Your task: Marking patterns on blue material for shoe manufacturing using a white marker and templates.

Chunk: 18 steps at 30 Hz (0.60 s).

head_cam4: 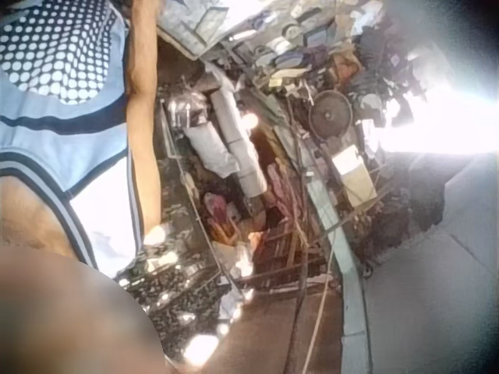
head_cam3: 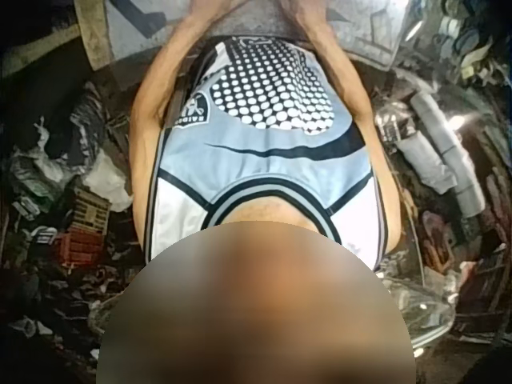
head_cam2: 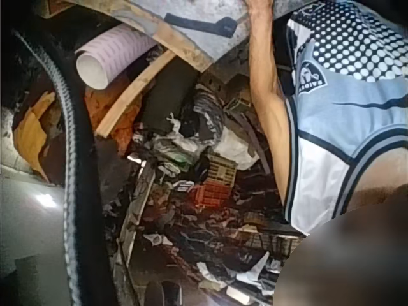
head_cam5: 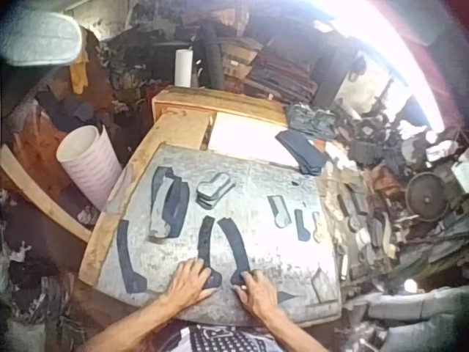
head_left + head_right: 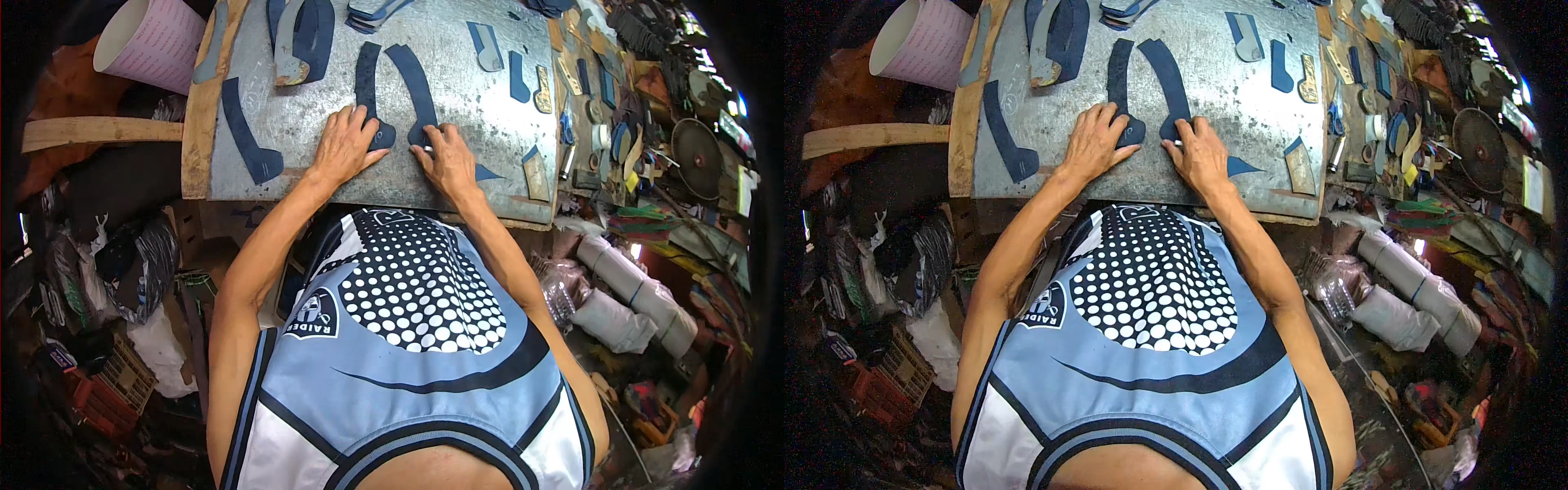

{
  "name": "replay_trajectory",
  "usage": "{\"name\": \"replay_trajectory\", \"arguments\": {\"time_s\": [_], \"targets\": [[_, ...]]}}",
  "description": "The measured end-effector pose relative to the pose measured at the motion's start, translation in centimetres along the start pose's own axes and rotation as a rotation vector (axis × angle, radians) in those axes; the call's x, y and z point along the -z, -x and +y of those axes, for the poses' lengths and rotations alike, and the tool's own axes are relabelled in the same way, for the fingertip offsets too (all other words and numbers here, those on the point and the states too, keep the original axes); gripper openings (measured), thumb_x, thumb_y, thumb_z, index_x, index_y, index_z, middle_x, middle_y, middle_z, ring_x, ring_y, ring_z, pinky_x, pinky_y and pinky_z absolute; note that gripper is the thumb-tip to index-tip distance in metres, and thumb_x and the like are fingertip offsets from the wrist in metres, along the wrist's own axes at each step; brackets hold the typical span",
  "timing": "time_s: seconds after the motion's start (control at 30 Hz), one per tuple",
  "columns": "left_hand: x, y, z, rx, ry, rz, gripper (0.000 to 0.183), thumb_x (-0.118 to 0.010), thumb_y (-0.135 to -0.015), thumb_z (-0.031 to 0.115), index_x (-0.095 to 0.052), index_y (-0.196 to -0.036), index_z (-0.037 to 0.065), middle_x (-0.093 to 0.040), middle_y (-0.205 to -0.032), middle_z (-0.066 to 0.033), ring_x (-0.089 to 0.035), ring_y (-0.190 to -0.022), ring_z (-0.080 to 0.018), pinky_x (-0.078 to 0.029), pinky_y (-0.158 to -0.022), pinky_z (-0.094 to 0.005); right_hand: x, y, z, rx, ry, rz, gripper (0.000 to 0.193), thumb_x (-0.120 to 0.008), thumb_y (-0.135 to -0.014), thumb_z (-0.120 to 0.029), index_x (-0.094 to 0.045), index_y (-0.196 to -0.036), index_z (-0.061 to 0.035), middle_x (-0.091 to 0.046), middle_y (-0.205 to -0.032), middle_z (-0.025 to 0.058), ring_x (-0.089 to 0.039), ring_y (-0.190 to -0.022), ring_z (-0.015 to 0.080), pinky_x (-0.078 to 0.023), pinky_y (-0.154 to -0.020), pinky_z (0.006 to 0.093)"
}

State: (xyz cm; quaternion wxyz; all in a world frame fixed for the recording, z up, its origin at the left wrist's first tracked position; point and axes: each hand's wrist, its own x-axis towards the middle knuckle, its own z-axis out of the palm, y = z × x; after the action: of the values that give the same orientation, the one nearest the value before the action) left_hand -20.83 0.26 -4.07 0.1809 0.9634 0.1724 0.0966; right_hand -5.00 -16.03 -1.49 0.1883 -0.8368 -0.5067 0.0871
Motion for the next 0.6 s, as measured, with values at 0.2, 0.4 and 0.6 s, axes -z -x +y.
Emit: {"name": "replay_trajectory", "arguments": {"time_s": [0.2, 0.4, 0.6], "targets": [[-0.4, -0.3, 0.0, -0.094, -0.008, 0.207, 0.027, -0.069, -0.084, 0.024, -0.063, -0.099, 0.003, -0.064, -0.102, -0.0198, -0.064, -0.094, -0.0352, -0.049, -0.084, -0.0445, -0.3, -0.6, 1.6, 0.065, 0.138, -0.113, 0.042, -0.067, -0.084, -0.019, -0.057, -0.123, -0.0072, -0.063, -0.097, 0.0173, -0.064, -0.084, 0.0375, -0.054, -0.073, 0.0467], [1.3, -0.1, 0.2, 0.184, 0.327, 0.235, 0.023, -0.059, -0.093, 0.023, -0.057, -0.085, 0.001, -0.061, -0.069, -0.0197, -0.062, -0.064, -0.0396, -0.049, -0.058, -0.0484, 0.6, -0.9, -2.7, -0.252, -0.268, -0.051, 0.042, -0.062, -0.088, -0.019, -0.057, -0.127, -0.0031, -0.071, -0.095, 0.0207, -0.070, -0.081, 0.0307, -0.054, -0.070, 0.0413], [-0.3, 1.7, 3.2, 0.088, 0.565, 0.217, 0.041, -0.061, -0.091, 0.025, -0.060, -0.119, -0.006, -0.059, -0.127, -0.0264, -0.061, -0.109, -0.0432, -0.049, -0.096, -0.0440, -0.7, -0.9, -5.6, -0.556, -0.901, -0.105, 0.043, -0.060, -0.091, -0.025, -0.059, -0.126, 0.0000, -0.070, -0.095, 0.0228, -0.069, -0.079, 0.0243, -0.054, -0.074, 0.0354]]}}
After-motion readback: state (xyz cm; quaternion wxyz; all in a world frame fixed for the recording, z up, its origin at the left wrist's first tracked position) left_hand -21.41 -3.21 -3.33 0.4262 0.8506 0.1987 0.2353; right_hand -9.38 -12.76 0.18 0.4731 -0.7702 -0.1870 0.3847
